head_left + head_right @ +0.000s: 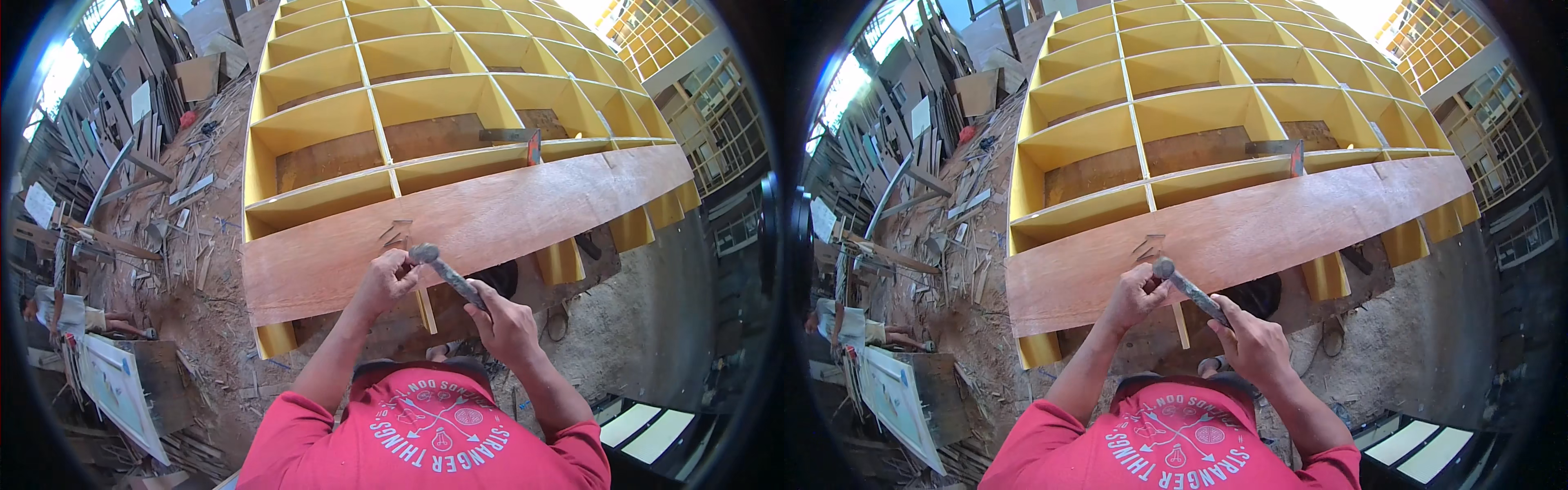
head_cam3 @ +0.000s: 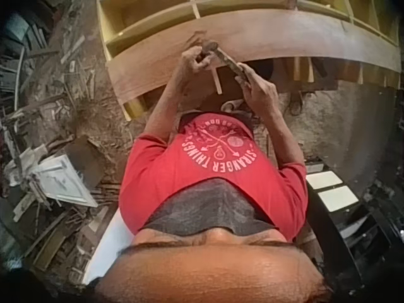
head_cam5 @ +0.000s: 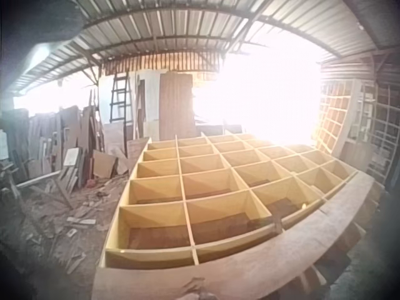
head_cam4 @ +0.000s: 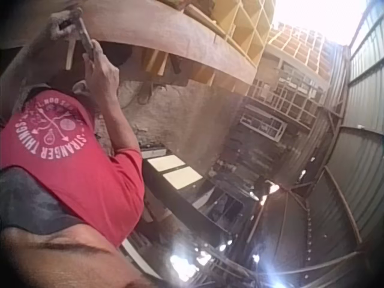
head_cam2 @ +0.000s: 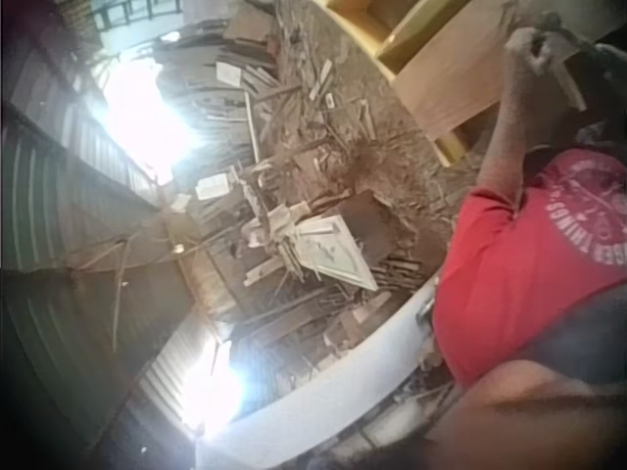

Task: The person marks a wooden board using a square ruler, aligns it against the wooden shelving unit, and hammers nails into the board to attach it.

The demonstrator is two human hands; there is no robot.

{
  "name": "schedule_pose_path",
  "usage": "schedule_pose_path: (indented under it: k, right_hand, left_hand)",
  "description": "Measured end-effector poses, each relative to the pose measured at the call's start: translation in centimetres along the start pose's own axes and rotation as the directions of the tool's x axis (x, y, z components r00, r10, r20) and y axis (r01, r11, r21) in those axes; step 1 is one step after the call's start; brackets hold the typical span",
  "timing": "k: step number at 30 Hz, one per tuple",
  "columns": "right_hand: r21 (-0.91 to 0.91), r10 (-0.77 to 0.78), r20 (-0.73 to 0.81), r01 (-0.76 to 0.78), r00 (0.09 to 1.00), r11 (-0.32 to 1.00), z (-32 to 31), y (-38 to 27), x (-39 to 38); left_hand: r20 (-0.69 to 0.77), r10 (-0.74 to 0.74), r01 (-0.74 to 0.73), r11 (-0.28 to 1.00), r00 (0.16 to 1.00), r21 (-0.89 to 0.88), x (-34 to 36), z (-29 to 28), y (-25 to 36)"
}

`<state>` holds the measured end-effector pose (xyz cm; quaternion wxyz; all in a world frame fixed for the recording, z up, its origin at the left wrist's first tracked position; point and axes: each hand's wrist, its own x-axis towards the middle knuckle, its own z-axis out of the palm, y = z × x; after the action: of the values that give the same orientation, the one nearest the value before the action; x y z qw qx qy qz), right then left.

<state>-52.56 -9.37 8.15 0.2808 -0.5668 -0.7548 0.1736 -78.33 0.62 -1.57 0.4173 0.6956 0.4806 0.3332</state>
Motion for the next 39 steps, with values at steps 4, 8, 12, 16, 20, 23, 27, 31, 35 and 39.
schedule_pose_path:
  k: [4, 8, 12, 16, 20, 23, 27, 31, 35, 39]
  right_hand:
    - [0.056, 0.006, -0.091, -0.001, 0.996, 0.998, 0.7, 0.7, -0.7]
    - [-0.143, 0.079, 0.140, -0.059, 0.987, 0.988, -0.3, 0.5, 0.0]
    - [0.080, -0.034, -0.148, 0.046, 0.988, 0.996, 0.1, 0.0, -0.1]
    - [-0.156, 0.062, 0.144, -0.039, 0.988, 0.987, 0.0, 1.0, -0.4]
    - [-0.001, -0.008, 0.005, 0.008, 1.000, 1.000, -0.3, -0.1, -0.2]
    - [0.028, -0.026, -0.079, 0.028, 0.997, 0.999, 0.9, 1.2, -1.2]
    - [-0.167, 0.092, 0.174, -0.063, 0.980, 0.984, 0.4, 1.8, -1.3]
    - [0.010, 0.176, 0.009, -0.176, 0.984, 0.984, 0.8, 1.6, -2.1]
    - [0.092, 0.262, -0.054, -0.257, 0.964, 0.962, 0.9, 2.2, -3.1]
    - [0.163, 0.388, -0.064, -0.374, 0.920, 0.913, 1.2, 3.7, -4.6]
  left_hand:
    - [-0.015, -0.015, 0.012, 0.989, 1.000, -0.150, 0.1, 0.3, -0.1]
    - [-0.024, 0.068, -0.069, 0.997, 0.997, -0.044, 0.2, 0.1, -0.8]
    - [-0.016, 0.037, -0.039, 0.993, 0.999, -0.114, 0.3, 0.2, 0.1]
    - [-0.008, 0.082, -0.082, 0.997, 0.997, -0.015, 0.3, -0.1, -0.5]
    - [-0.001, 0.063, -0.063, 0.998, 0.998, -0.030, 0.3, -0.1, 0.1]
    - [-0.003, 0.070, -0.070, 0.997, 0.998, -0.035, 0.1, -0.1, 0.1]
    - [-0.020, 0.099, -0.100, 0.994, 0.995, -0.047, 0.1, 0.0, -0.2]
    - [-0.061, 0.081, -0.089, 0.986, 0.995, -0.140, 0.2, 0.4, 0.7]
    - [-0.206, 0.105, -0.123, 0.989, 0.973, -0.078, 0.8, 0.2, 0.4]
    - [-0.293, 0.215, -0.178, 0.973, 0.932, 0.147, 4.5, -1.6, 1.6]
